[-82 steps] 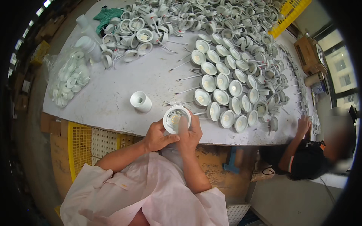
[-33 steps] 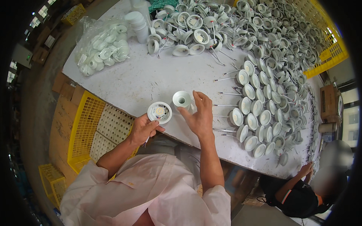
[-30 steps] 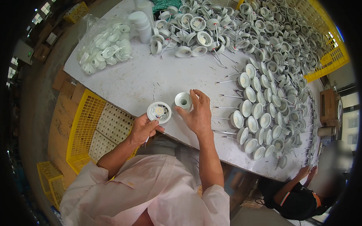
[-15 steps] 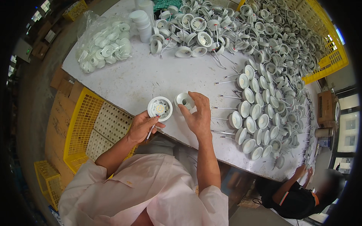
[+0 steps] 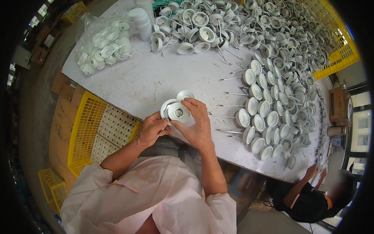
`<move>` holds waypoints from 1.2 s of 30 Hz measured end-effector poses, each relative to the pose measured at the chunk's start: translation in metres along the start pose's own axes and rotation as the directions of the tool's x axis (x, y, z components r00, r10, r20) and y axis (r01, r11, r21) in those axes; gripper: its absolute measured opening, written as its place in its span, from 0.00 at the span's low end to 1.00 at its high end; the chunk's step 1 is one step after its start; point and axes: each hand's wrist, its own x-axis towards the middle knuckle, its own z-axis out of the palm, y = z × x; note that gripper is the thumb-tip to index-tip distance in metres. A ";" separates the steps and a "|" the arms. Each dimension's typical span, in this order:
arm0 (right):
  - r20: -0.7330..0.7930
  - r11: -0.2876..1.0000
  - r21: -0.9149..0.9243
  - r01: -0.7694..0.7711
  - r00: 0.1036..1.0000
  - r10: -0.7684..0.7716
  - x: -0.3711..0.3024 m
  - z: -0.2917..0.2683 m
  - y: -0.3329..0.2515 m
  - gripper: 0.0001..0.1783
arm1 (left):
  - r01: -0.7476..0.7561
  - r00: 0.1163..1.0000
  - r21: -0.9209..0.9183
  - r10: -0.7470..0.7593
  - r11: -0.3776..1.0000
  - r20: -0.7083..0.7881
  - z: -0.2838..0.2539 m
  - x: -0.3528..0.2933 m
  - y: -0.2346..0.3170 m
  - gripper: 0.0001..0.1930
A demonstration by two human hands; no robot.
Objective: The person assembles light fixtures by taking LED circuit components and plastic housing rings from the table and pressing them together by hand.
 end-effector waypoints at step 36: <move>-0.242 0.924 0.231 -0.306 0.902 0.359 -0.037 0.005 0.008 0.08 | -0.074 0.984 0.591 0.154 0.803 -0.085 0.033 0.002 0.003 0.13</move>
